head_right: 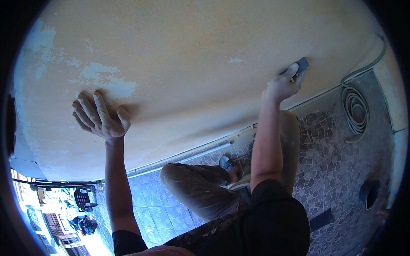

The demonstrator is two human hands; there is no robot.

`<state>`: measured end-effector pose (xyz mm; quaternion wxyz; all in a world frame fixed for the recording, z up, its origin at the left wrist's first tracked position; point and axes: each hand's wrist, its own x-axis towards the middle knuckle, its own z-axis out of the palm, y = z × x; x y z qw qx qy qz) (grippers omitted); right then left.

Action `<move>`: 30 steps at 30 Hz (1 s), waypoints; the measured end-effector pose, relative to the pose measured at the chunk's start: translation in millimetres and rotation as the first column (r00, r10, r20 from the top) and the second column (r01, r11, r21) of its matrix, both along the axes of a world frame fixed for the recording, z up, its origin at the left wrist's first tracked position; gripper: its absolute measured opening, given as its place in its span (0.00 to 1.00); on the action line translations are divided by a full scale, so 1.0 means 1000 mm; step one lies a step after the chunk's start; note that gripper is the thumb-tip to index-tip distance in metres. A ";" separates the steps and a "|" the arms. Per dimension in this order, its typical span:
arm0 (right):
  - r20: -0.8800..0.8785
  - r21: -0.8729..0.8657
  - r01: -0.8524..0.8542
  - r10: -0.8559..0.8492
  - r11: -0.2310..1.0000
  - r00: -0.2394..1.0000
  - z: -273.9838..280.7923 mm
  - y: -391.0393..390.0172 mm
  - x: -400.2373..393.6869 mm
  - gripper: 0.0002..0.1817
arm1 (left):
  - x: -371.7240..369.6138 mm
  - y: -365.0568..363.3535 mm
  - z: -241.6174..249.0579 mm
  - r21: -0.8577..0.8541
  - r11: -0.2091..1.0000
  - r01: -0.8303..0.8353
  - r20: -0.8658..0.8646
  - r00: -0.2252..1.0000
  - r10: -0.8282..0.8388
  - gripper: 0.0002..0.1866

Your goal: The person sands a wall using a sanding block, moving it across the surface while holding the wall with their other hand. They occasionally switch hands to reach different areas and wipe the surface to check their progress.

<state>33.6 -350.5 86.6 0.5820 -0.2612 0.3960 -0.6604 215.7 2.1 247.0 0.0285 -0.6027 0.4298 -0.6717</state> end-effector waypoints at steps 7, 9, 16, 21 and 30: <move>-0.379 -0.925 -0.314 -0.463 0.213 0.802 -0.058 0.174 0.055 0.32 | -0.002 0.009 0.001 0.039 0.999 -0.005 -0.010 1.000 0.005 0.37; -0.467 -0.878 -0.349 -0.423 0.328 0.777 -0.151 0.148 0.061 0.37 | 0.005 0.011 0.004 0.058 0.998 0.016 0.016 1.000 -0.017 0.38; -0.341 -0.269 0.195 -0.283 0.943 0.897 -0.079 0.028 0.019 0.31 | 0.000 0.006 0.001 0.003 1.000 0.019 0.027 0.999 -0.019 0.36; -0.363 -0.703 -0.113 -0.218 0.702 0.906 -0.091 0.190 0.065 0.35 | 0.002 0.009 -0.001 -0.002 1.000 0.025 0.007 1.000 -0.025 0.35; -0.545 -0.493 0.103 -0.399 0.864 0.737 -0.073 0.031 0.017 0.32 | -0.001 0.008 0.000 -0.002 1.000 0.022 -0.012 1.000 -0.022 0.36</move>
